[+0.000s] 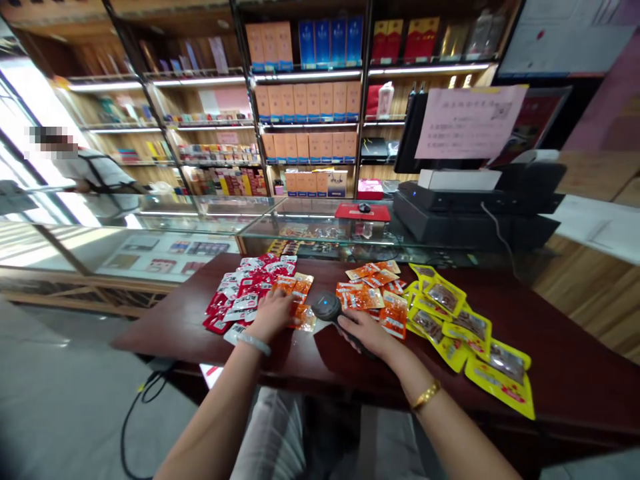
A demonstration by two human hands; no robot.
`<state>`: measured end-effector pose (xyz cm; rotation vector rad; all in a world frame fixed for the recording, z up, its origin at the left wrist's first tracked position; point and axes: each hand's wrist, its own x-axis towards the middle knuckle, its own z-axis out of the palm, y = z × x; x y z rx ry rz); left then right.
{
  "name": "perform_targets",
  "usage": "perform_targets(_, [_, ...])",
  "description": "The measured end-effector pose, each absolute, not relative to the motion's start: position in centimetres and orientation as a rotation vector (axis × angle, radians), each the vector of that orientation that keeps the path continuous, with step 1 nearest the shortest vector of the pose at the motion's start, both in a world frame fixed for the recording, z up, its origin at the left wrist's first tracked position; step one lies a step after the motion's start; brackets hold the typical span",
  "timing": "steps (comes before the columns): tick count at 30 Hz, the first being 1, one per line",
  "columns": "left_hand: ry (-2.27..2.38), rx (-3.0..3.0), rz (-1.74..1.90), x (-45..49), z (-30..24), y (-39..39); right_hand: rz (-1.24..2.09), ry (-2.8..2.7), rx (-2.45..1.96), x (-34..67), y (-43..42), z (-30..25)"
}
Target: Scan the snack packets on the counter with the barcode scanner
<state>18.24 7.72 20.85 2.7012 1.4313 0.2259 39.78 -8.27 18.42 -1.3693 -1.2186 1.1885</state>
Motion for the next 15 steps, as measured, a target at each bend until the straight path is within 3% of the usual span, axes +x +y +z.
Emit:
perform_targets(3, [1.388,2.772,0.129,18.2,20.9,7.5,1.187,-1.168,-1.356,39.1,-9.1,18.1])
perform_targets(7, [1.418,2.836,0.285,18.1,20.8,7.2,1.168,-1.146,-1.332,38.3,-9.8,17.9])
perform_targets(15, [1.37,2.499,0.363,19.4,19.5,6.0,1.139,-0.924,-1.222,36.7,-10.8,17.8])
